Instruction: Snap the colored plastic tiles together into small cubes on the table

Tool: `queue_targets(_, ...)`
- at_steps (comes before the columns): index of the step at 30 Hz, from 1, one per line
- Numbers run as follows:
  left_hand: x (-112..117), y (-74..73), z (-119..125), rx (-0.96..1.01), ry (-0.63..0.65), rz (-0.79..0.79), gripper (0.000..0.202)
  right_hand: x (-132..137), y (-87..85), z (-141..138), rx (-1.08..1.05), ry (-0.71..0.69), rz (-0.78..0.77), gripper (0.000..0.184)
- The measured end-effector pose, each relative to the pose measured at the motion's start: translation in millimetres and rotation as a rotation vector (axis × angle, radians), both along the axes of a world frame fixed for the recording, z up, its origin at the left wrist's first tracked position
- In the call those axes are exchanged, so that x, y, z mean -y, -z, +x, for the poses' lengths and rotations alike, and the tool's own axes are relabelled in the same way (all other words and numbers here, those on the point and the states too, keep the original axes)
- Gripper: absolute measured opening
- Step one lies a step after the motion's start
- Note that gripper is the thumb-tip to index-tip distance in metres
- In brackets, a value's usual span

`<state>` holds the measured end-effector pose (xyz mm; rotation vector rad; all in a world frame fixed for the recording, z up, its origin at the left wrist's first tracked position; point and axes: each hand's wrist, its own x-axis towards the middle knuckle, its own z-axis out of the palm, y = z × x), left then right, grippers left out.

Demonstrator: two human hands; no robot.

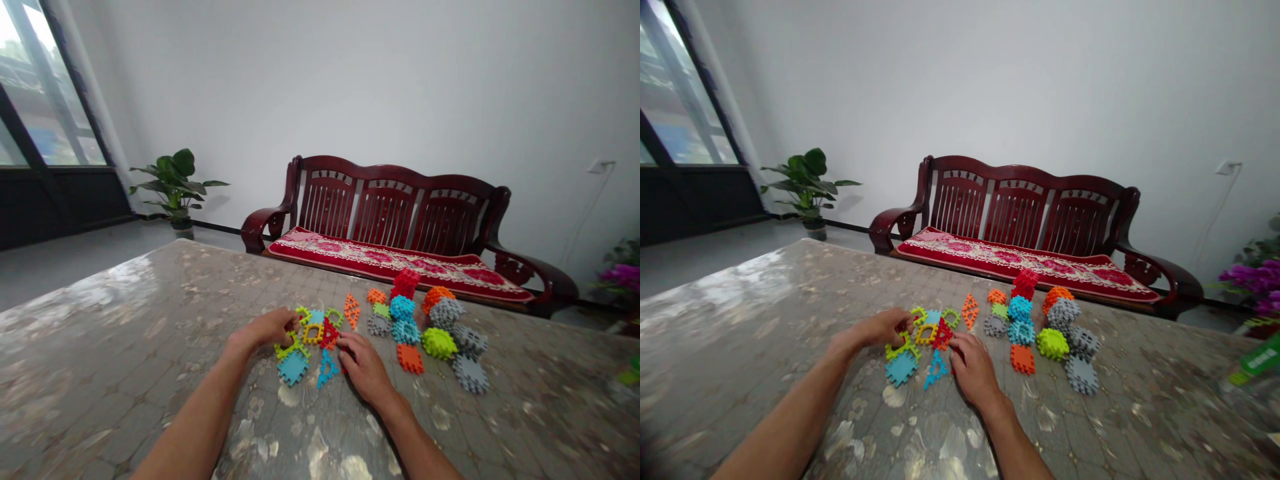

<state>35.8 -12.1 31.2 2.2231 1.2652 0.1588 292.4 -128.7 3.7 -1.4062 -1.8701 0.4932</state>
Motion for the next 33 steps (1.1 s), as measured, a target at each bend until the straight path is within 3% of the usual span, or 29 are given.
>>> queue_targets(3, 1.3, -3.0, 0.3, 0.044, -0.059, 0.036, 0.017, -0.4, 0.6, 0.4, 0.003, 0.000, -0.002, 0.030)
queue_targets(7, -0.5, -2.9, -1.0, 0.307, -0.154, 0.019, 0.014, -1.4, 2.4, 1.2, 0.010, -0.002, 0.001, 0.030)
queue_targets(10, 1.6, -6.2, 3.6, 0.540, -0.188, -0.130, 0.018, -1.7, 3.3, 1.5, 0.010, -0.003, 0.010, 0.029)
queue_targets(16, 13.6, -6.3, 23.1, 0.902, -0.306, -0.413, 0.047, -1.1, 2.3, 1.1, 0.009, -0.005, 0.014, 0.029)
queue_targets(22, 13.0, 5.4, 29.8, 0.935, -0.347, -0.473, 0.053, -0.2, 0.9, 0.0, 0.015, 0.000, 0.008, 0.029)
queue_targets(33, 15.6, -3.5, 35.4, 0.987, -0.436, -0.613, 0.055, -0.4, -0.3, -0.4, 0.014, -0.004, 0.007, 0.030)
